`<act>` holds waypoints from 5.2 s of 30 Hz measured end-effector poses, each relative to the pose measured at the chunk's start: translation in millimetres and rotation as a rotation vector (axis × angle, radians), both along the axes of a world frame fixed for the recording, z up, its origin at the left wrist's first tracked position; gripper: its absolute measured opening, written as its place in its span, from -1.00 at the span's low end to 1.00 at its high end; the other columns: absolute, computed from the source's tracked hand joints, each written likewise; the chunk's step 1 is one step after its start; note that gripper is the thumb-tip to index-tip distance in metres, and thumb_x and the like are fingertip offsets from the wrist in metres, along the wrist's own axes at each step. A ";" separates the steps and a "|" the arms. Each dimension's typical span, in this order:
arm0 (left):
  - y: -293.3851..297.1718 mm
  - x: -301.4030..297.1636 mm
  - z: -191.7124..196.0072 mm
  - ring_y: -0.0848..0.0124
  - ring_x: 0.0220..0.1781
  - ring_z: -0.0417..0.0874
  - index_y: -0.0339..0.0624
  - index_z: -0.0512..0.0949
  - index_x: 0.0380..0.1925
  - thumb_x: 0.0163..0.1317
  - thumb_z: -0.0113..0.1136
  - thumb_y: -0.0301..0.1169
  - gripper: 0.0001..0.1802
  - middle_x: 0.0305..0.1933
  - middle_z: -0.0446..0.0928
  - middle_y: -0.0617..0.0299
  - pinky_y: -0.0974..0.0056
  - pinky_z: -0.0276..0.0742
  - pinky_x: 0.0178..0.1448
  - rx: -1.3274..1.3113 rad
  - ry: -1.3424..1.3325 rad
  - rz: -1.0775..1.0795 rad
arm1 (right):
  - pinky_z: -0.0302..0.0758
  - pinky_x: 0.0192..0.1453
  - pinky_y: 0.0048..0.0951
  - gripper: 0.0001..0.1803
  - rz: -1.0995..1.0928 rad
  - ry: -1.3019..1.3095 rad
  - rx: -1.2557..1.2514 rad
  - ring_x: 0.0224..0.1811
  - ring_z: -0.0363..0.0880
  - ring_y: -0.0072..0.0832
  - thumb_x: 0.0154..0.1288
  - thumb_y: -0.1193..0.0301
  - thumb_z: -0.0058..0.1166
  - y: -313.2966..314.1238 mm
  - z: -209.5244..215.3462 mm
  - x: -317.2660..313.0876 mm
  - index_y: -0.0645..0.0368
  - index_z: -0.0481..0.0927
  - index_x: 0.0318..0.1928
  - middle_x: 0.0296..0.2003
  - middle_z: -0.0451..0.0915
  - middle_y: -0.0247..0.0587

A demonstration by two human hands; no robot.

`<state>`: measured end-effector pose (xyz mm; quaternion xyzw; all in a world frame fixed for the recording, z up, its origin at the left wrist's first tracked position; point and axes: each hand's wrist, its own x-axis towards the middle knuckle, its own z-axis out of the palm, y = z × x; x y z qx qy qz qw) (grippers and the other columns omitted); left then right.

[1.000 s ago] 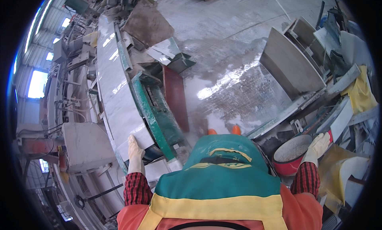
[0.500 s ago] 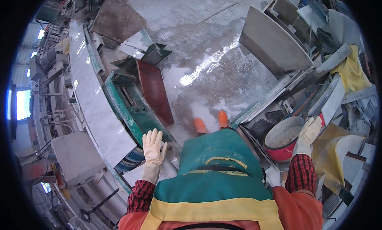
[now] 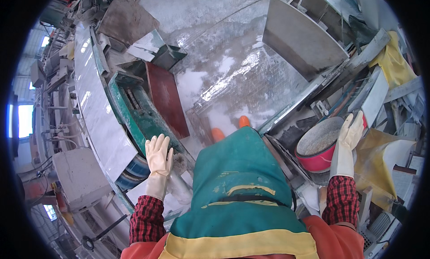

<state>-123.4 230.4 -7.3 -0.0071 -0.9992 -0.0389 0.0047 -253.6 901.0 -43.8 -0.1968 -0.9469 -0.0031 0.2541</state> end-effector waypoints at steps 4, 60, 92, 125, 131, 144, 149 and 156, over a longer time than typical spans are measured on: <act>-3.5 8.3 -5.2 -0.07 0.34 0.42 -0.15 0.55 0.15 0.17 0.29 -0.31 -0.49 0.27 0.50 0.03 -0.18 0.15 0.50 -0.037 0.033 -0.028 | 0.41 0.27 -0.07 -0.48 0.004 0.024 0.023 0.15 0.51 0.02 0.49 0.16 -0.05 -13.8 4.6 2.5 0.15 0.43 0.33 0.16 0.56 0.04; -13.2 17.3 6.3 0.21 0.05 0.49 -0.09 0.62 -0.27 0.07 0.32 -0.24 -0.75 -0.20 0.55 0.26 -0.01 0.31 0.31 0.069 0.228 -0.079 | 0.37 0.36 -0.04 -0.45 -0.231 -0.143 -0.070 0.34 0.35 0.01 0.41 0.10 -0.05 26.2 14.6 -10.8 0.13 0.45 0.27 0.22 0.47 0.03; 47.6 -31.5 62.3 0.08 0.22 0.61 -0.20 0.26 0.41 0.49 0.11 -0.22 -0.42 0.36 0.44 -0.09 0.06 0.58 0.29 2.248 0.159 0.533 | 0.48 -0.22 -0.58 -0.13 0.678 -0.196 -1.608 -0.09 0.62 -0.53 -0.12 0.66 0.27 -232.0 156.6 -55.2 0.04 0.50 0.35 0.06 0.63 -0.29; -126.9 123.8 -55.6 0.07 0.06 0.65 -0.32 0.32 0.04 0.48 -0.08 -0.60 -0.82 0.03 0.51 -0.03 -0.18 0.65 0.27 2.071 1.346 1.230 | 0.30 0.45 -0.31 -0.44 0.539 -0.291 -0.341 0.35 0.45 -0.16 0.34 0.29 0.19 -34.8 29.9 -118.7 0.20 0.50 0.31 0.26 0.53 0.03; -129.4 124.6 -56.7 0.03 0.19 0.58 -0.30 0.28 0.16 0.48 -0.12 -0.62 -0.71 0.15 0.46 -0.06 -0.21 0.59 0.33 2.075 1.317 1.169 | 0.35 0.38 -0.19 -0.33 0.074 -0.277 -0.150 0.33 0.45 -0.03 0.42 -0.02 0.01 77.2 10.2 -55.0 0.07 0.42 0.39 0.29 0.49 0.07; -154.8 123.9 -74.9 -0.09 0.21 0.56 -0.34 0.26 0.22 0.45 -0.11 -0.63 -0.64 0.21 0.40 -0.13 -0.27 0.64 0.23 2.079 1.316 1.256 | 0.40 0.28 -0.09 -0.34 0.029 -0.264 -0.084 0.17 0.53 0.04 0.45 -0.11 -0.09 46.1 6.3 -35.8 -0.07 0.40 0.42 0.13 0.57 0.19; -167.5 123.1 -80.5 -0.13 0.19 0.57 -0.38 0.24 0.21 0.45 -0.06 -0.59 -0.64 0.22 0.39 -0.17 -0.28 0.67 0.18 2.048 1.288 1.353 | 0.39 0.30 -0.13 -0.34 0.081 -0.250 -0.093 0.22 0.51 0.01 0.46 -0.04 -0.04 44.0 6.1 -33.2 0.05 0.39 0.41 0.20 0.55 0.14; -175.1 114.1 -85.1 0.42 -0.71 0.49 -0.29 0.48 -0.11 0.45 0.09 -0.26 -0.73 -0.26 0.65 -0.15 0.52 0.22 -0.83 1.916 1.246 1.573 | 0.39 0.30 -0.14 -0.34 0.088 -0.230 -0.081 0.20 0.52 0.00 0.44 -0.02 -0.01 20.1 17.1 -22.5 0.06 0.40 0.40 0.20 0.55 0.09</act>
